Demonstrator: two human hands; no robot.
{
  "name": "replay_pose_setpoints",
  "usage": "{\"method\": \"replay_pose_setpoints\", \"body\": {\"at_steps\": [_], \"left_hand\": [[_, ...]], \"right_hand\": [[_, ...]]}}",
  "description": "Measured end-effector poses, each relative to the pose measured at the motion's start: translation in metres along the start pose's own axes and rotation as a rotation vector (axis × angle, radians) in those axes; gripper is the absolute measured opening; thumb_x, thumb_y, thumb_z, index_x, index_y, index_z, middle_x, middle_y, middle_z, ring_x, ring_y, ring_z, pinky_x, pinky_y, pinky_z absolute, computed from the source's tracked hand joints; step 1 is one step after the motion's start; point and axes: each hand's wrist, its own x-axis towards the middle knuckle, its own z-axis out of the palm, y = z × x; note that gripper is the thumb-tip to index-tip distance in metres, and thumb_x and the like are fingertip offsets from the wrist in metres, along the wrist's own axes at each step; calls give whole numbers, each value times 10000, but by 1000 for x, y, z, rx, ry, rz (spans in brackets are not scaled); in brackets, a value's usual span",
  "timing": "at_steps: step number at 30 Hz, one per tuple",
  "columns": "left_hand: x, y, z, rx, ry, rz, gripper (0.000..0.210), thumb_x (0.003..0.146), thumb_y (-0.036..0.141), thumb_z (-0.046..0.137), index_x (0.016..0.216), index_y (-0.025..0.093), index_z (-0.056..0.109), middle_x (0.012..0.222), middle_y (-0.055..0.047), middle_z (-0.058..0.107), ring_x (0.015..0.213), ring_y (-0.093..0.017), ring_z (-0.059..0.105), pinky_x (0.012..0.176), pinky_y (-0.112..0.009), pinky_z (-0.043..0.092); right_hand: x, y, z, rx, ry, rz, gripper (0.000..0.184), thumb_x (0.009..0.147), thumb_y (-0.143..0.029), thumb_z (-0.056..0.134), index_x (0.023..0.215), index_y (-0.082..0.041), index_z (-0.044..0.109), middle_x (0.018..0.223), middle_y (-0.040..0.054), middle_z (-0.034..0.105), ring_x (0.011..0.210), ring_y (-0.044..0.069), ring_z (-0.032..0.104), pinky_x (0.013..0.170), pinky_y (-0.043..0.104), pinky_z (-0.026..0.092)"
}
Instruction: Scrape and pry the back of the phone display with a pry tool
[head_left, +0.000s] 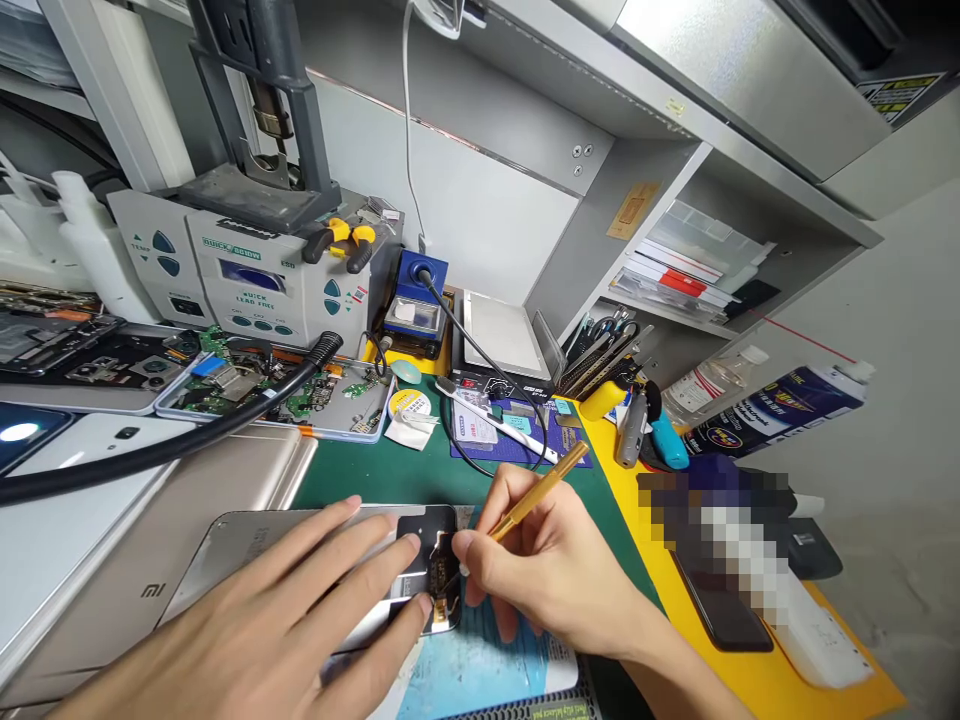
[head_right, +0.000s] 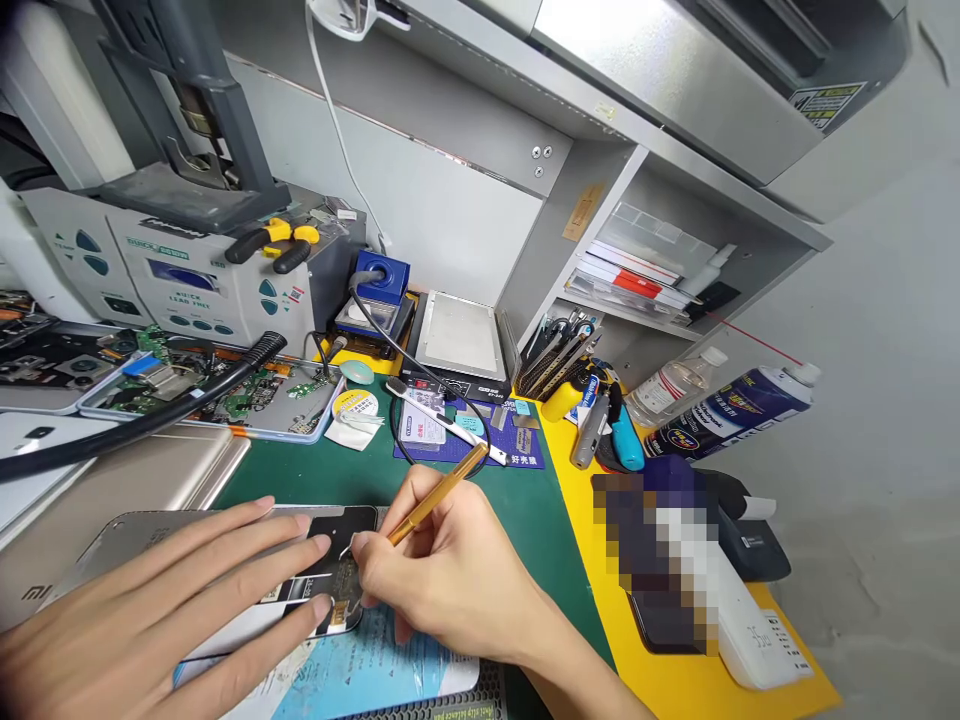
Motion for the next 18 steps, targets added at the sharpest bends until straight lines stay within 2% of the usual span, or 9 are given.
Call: {"method": "replay_pose_setpoints", "body": {"at_steps": [5, 8, 18], "left_hand": [[9, 0, -1, -26, 35, -22, 411, 1269, 545, 680, 1494, 240, 840, 1522, -142, 817, 1545, -368, 640, 1634, -538, 153], [10, 2, -2, -20, 51, -20, 445, 1291, 570, 625, 1496, 235, 834, 1537, -150, 800, 1575, -371, 624, 1628, -529, 163], [9, -1, -3, -10, 24, -10, 438, 1264, 585, 682, 1504, 250, 833, 1502, -137, 824, 1551, -356, 638, 1629, -517, 158]], "right_hand": [[1, 2, 1, -31, 6, -20, 663, 861, -576, 1170, 881, -252, 591, 659, -27, 761, 434, 72, 579, 411, 132, 432], [1, 4, 0, -58, 9, -37, 663, 869, -583, 1164, 881, -249, 592, 670, -30, 758, 446, 65, 580, 422, 125, 428], [2, 7, -3, -70, 3, -38, 640, 896, -557, 1149, 890, -255, 585, 653, -48, 750, 442, 65, 591, 413, 116, 435]]}}
